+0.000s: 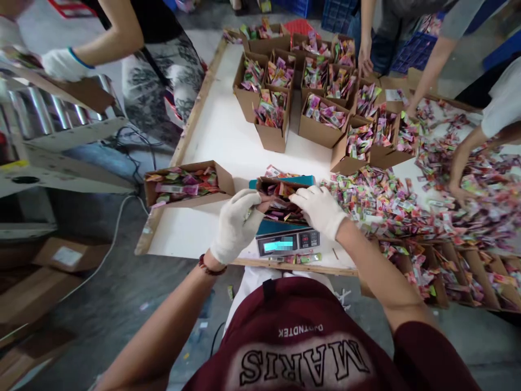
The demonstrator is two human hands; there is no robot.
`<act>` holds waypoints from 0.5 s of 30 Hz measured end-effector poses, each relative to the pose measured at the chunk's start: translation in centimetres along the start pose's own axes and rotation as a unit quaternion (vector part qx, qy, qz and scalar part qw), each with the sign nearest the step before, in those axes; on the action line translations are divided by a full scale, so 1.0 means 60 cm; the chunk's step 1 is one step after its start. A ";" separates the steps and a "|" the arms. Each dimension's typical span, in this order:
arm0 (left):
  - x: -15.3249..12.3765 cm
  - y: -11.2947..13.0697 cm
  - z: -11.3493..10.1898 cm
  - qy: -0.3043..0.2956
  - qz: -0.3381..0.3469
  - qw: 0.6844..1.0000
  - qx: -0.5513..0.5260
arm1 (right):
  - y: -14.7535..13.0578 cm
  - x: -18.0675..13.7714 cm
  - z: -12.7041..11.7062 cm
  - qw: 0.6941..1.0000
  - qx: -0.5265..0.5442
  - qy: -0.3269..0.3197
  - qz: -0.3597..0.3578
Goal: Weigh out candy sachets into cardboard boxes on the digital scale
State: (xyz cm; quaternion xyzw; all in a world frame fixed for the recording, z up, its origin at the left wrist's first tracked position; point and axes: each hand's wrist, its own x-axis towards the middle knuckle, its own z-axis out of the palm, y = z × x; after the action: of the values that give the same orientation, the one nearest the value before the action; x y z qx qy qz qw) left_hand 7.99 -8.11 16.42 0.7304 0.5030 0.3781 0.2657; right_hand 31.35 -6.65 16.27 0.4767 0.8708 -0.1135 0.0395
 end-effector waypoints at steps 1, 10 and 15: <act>-0.007 -0.002 -0.006 0.005 -0.005 1.000 0.005 | -0.001 0.015 0.005 0.999 -0.026 -0.036 0.015; -0.058 -0.024 -0.047 0.046 -0.052 0.997 0.027 | 0.067 -0.057 -0.029 0.966 0.150 0.211 0.011; -0.050 -0.024 -0.047 0.044 -0.048 0.998 0.026 | 0.093 -0.147 -0.075 0.917 0.144 0.351 0.125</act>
State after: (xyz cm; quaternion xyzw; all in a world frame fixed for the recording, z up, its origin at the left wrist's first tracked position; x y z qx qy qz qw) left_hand 4.29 -10.41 16.06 0.6944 0.5584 0.3839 0.2420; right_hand 41.03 -9.93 21.33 0.5912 0.7365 -0.0575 -0.3235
